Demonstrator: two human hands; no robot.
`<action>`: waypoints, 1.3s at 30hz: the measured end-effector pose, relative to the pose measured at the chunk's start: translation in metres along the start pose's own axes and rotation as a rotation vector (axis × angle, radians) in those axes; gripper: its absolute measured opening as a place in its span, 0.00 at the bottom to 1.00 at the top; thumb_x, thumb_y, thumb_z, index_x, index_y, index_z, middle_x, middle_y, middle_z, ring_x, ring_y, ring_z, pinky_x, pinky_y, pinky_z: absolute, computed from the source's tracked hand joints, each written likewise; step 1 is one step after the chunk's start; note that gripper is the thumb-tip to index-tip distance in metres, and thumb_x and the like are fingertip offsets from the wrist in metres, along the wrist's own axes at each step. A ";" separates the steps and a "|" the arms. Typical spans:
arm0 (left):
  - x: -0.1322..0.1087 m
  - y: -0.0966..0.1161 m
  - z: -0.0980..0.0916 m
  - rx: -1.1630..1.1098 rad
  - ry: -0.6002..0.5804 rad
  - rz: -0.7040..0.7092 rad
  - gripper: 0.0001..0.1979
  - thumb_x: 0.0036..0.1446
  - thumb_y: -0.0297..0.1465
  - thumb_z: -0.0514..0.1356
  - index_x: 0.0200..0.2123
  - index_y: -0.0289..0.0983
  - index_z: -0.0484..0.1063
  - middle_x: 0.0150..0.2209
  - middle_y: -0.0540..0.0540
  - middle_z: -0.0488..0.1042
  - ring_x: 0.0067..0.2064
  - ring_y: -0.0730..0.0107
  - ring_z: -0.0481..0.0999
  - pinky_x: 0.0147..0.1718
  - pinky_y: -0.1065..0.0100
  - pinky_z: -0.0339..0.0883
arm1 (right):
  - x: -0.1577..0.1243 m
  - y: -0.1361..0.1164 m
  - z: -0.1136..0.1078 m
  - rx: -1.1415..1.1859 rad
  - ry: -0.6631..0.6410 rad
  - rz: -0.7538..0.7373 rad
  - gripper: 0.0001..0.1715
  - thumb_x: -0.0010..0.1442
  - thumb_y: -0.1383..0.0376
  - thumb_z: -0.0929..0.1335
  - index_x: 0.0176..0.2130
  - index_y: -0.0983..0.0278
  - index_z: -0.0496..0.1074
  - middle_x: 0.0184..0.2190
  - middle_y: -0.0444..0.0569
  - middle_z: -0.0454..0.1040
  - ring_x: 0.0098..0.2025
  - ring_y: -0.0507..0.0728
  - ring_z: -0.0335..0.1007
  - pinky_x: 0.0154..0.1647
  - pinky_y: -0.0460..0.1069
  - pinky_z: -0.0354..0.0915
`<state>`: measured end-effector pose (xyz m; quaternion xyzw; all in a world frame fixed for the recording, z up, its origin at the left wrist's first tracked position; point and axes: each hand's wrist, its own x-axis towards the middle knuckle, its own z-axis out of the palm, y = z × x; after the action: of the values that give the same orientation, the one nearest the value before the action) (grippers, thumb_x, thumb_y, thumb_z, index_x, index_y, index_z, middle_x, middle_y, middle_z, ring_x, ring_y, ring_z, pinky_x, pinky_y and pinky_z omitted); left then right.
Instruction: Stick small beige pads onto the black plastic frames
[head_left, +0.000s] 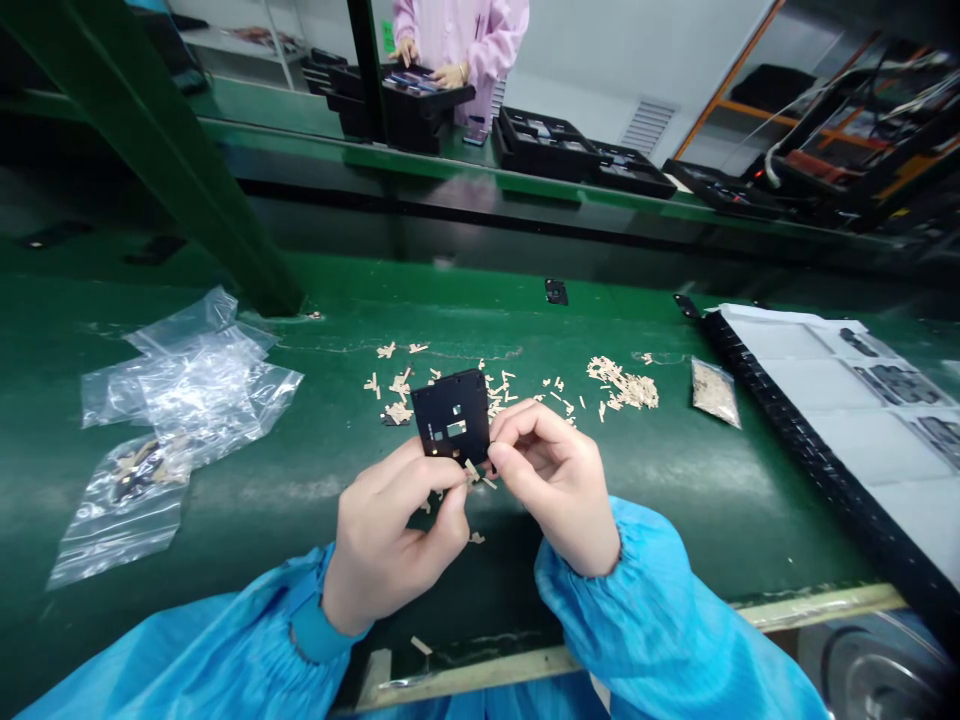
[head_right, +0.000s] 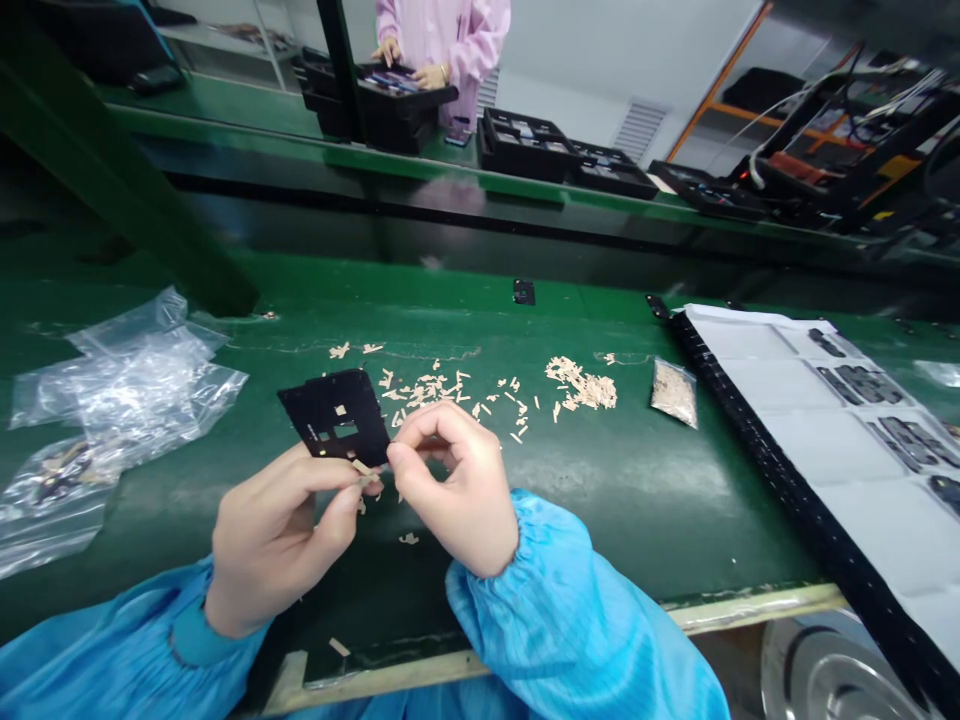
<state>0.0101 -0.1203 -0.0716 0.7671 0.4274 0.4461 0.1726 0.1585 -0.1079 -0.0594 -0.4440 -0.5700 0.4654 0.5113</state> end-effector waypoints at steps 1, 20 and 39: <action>0.000 0.000 -0.001 -0.015 -0.002 -0.010 0.07 0.51 0.20 0.55 0.27 0.37 0.65 0.25 0.51 0.71 0.27 0.78 0.69 0.26 0.76 0.63 | 0.000 0.000 0.000 -0.001 -0.005 -0.003 0.06 0.51 0.73 0.65 0.25 0.65 0.65 0.27 0.45 0.65 0.30 0.49 0.64 0.26 0.43 0.63; 0.002 -0.012 -0.005 -0.433 -0.050 0.049 0.09 0.50 0.18 0.53 0.30 0.38 0.64 0.26 0.53 0.70 0.30 0.78 0.73 0.29 0.77 0.69 | -0.003 -0.002 0.000 0.366 -0.198 0.177 0.05 0.54 0.70 0.65 0.28 0.65 0.62 0.27 0.43 0.64 0.25 0.47 0.66 0.25 0.43 0.65; 0.003 -0.014 0.005 -1.325 -0.226 -0.514 0.05 0.54 0.28 0.57 0.26 0.36 0.69 0.22 0.51 0.73 0.24 0.76 0.71 0.28 0.71 0.66 | -0.005 -0.002 -0.004 0.380 -0.299 0.190 0.10 0.58 0.62 0.64 0.29 0.66 0.63 0.24 0.43 0.64 0.24 0.47 0.63 0.25 0.43 0.63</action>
<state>0.0083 -0.1096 -0.0817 0.4178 0.2136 0.4750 0.7445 0.1628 -0.1127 -0.0583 -0.3175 -0.4974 0.6706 0.4496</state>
